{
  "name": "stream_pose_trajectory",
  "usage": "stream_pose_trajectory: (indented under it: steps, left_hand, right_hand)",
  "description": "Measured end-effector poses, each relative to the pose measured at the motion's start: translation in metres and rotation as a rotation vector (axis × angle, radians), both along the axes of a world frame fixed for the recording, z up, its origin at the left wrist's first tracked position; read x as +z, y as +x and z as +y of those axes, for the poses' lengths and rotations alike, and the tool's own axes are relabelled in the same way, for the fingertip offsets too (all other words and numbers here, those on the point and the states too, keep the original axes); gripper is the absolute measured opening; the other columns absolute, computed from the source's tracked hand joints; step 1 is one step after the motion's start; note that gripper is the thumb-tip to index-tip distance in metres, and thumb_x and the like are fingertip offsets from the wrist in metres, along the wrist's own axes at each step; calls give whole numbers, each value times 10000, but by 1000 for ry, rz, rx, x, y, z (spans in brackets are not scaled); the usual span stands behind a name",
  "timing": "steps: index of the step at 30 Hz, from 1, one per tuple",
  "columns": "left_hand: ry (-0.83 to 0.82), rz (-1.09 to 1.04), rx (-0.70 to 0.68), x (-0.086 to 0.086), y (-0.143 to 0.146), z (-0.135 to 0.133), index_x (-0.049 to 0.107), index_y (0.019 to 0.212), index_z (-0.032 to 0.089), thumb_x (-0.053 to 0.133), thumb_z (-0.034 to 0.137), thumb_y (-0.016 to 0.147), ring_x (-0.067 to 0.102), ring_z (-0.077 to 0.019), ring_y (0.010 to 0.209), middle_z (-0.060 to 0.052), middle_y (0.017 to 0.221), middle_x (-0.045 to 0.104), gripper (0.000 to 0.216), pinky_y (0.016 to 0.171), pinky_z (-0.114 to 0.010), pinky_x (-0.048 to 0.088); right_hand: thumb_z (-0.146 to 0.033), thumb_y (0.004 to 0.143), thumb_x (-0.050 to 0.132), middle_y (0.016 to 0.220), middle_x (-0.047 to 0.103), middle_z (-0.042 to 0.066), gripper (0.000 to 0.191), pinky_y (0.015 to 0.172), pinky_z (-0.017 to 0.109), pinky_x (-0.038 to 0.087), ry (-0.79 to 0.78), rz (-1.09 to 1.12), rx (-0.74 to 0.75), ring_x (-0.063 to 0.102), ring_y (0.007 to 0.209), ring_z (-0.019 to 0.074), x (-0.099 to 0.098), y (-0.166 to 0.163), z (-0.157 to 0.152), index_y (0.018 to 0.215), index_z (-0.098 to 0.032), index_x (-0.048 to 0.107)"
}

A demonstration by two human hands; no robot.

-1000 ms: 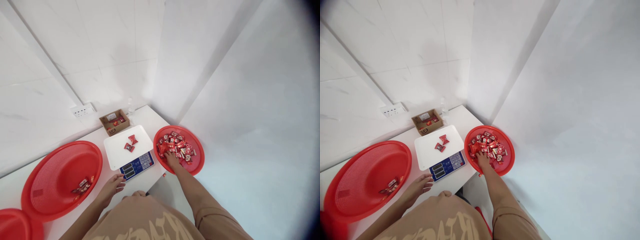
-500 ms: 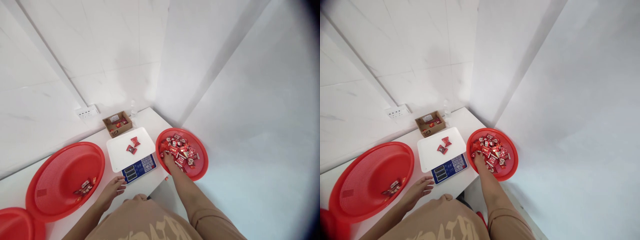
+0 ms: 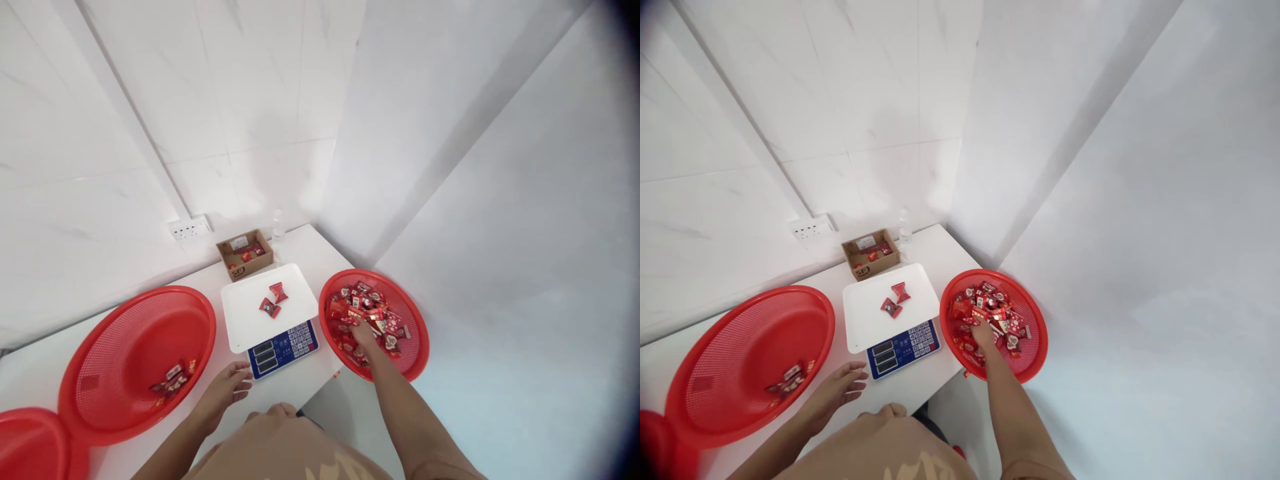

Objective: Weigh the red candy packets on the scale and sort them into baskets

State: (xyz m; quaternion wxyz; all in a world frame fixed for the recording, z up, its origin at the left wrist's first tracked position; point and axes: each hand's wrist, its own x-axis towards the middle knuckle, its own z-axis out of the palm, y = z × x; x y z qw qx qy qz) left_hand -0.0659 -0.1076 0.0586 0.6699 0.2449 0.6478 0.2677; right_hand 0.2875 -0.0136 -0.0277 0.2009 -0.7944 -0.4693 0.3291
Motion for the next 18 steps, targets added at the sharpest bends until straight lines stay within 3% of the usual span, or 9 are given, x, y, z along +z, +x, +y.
stream_pose_trajectory:
  steps: [3, 6, 9, 12, 14, 16, 18]
  left_hand:
    - [-7, -2, -19, 1, 4, 2, 597, 921, 183, 720, 494, 550, 600, -181, 796, -67, 904, 629, 500, 796, -338, 450]
    - [12, -27, -49, 2, 9, 6, 588, 925, 190, 698, 507, 588, 593, -171, 799, -64, 920, 626, 475, 790, -330, 450]
    - [37, -102, -89, 7, 21, 14, 575, 978, 192, 671, 526, 638, 591, -172, 831, -79, 969, 621, 487, 798, -331, 448]
    - [51, -246, -94, 16, 41, 25, 541, 1083, 207, 640, 546, 682, 576, -202, 969, -118, 1130, 582, 534, 830, -343, 451]
    - [48, -342, -42, 21, 55, 32, 473, 1193, 264, 619, 556, 703, 533, -227, 1086, -115, 1265, 511, 589, 841, -365, 463]
    - [38, -405, 31, 24, 66, 38, 369, 1288, 330, 622, 549, 707, 528, -235, 1103, -97, 1311, 480, 670, 830, -397, 481]
    - [25, -417, 112, 22, 69, 41, 318, 1321, 331, 667, 495, 692, 568, -227, 1034, -98, 1260, 518, 738, 821, -409, 494]
  right_hand:
    - [-239, 772, 384, 1003, 684, 72, 316, 688, 304, 540, 59, 205, -123, 652, 848, 203, 9, 8, -1, 1011, -191, 585]
    - [-248, 724, 467, 977, 682, 76, 207, 693, 312, 548, 118, 481, -247, 642, 887, 219, 23, 7, 3, 887, -209, 589]
    - [-265, 668, 570, 929, 684, 67, 124, 697, 304, 541, 144, 695, -254, 633, 895, 221, 45, -12, 8, 781, -215, 578]
    - [-289, 627, 652, 833, 673, 41, 181, 629, 281, 508, 136, 886, -82, 629, 789, 196, 68, -54, 4, 765, -203, 572]
    - [-286, 620, 671, 709, 636, 6, 191, 558, 259, 461, 106, 932, 124, 600, 669, 168, 79, -88, -4, 748, -200, 561]
    - [-256, 656, 625, 627, 590, -19, 107, 552, 251, 428, 85, 838, 353, 560, 614, 147, 85, -119, -15, 715, -198, 556]
    - [-209, 689, 556, 672, 598, -9, 25, 613, 263, 427, 133, 664, 494, 554, 670, 149, 83, -143, -24, 710, -198, 560]
